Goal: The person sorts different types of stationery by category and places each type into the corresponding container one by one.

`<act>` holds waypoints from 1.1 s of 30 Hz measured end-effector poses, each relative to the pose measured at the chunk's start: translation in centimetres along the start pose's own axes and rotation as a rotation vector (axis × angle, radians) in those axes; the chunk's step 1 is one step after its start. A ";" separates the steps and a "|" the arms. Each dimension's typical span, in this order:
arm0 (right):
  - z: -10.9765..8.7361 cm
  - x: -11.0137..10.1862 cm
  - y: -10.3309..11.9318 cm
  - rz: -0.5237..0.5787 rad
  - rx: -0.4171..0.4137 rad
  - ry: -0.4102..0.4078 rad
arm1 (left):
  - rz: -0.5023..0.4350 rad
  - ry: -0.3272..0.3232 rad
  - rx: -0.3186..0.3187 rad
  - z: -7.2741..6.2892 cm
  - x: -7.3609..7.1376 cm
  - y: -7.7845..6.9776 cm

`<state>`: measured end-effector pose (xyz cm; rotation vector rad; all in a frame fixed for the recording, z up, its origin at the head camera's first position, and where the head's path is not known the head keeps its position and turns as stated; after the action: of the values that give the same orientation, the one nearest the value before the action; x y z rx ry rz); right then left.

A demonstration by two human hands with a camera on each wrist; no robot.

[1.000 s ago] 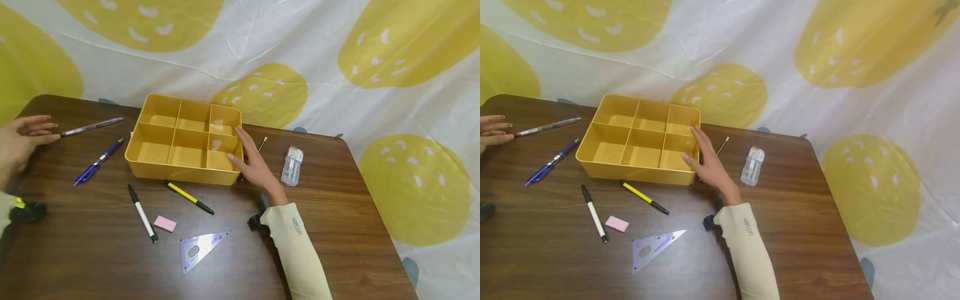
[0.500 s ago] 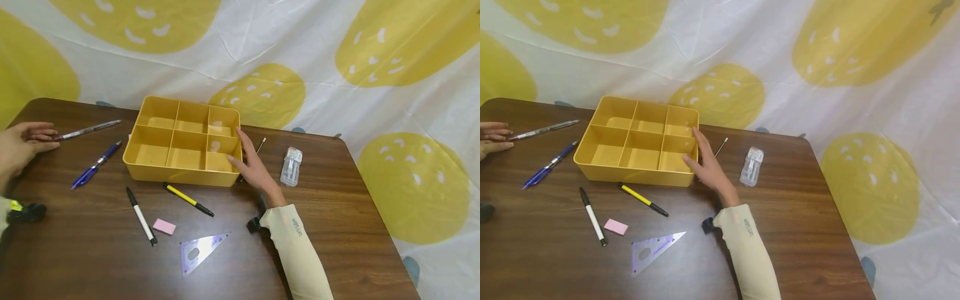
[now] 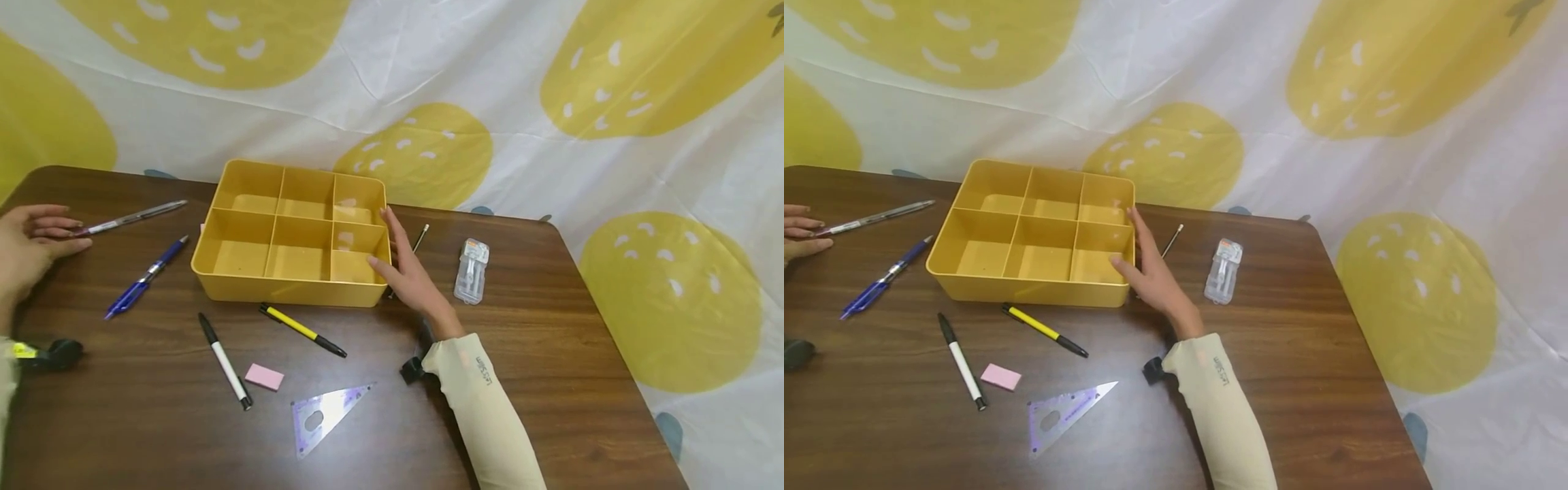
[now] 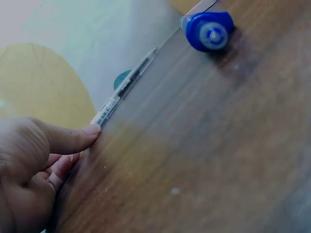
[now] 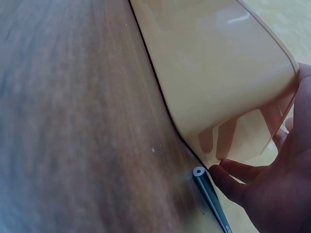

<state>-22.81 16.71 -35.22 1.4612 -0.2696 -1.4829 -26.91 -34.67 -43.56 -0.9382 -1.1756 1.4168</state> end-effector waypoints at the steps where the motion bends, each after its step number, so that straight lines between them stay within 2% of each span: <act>1: 0.0 0.0 0.0 -0.004 0.003 0.003 | -0.006 -0.001 0.003 0.0 0.0 0.0; 5: 0.1 -0.1 0.3 -0.028 0.015 0.010 | -0.001 -0.017 0.014 0.2 0.0 0.2; 9: 0.2 -0.3 0.1 -0.071 0.010 0.004 | 0.044 -0.031 0.021 0.1 0.1 0.2; 14: 0.3 0.1 -2.1 -0.162 -0.034 0.001 | 0.091 -0.034 0.038 -0.2 0.2 0.3; 18: 0.2 0.5 -3.6 -0.192 -0.059 0.000 | 0.077 -0.027 0.045 -0.2 0.2 0.7; 26: 0.2 0.4 -3.7 -0.196 -0.077 -0.030 | 0.091 -0.012 0.061 -0.1 -0.1 1.2; 28: 0.2 0.2 -2.7 -0.185 -0.068 -0.031 | 0.105 -0.011 0.066 -0.1 -0.1 1.2; 33: 0.2 0.2 -2.9 -0.184 -0.059 -0.043 | 0.133 -0.002 0.074 0.1 0.0 1.1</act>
<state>-24.28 17.85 -37.46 1.4393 -0.1186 -1.6570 -27.23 -34.66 -44.66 -0.9781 -1.0712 1.5566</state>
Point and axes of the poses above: each hand's wrist, its own z-axis towards the middle knuckle, its own x-axis out of the palm, y = z × x, the point moved 5 cm from there along z, towards the middle knuckle, and after that the axes turned 11 degrees about -z, right-handed, at the moved point
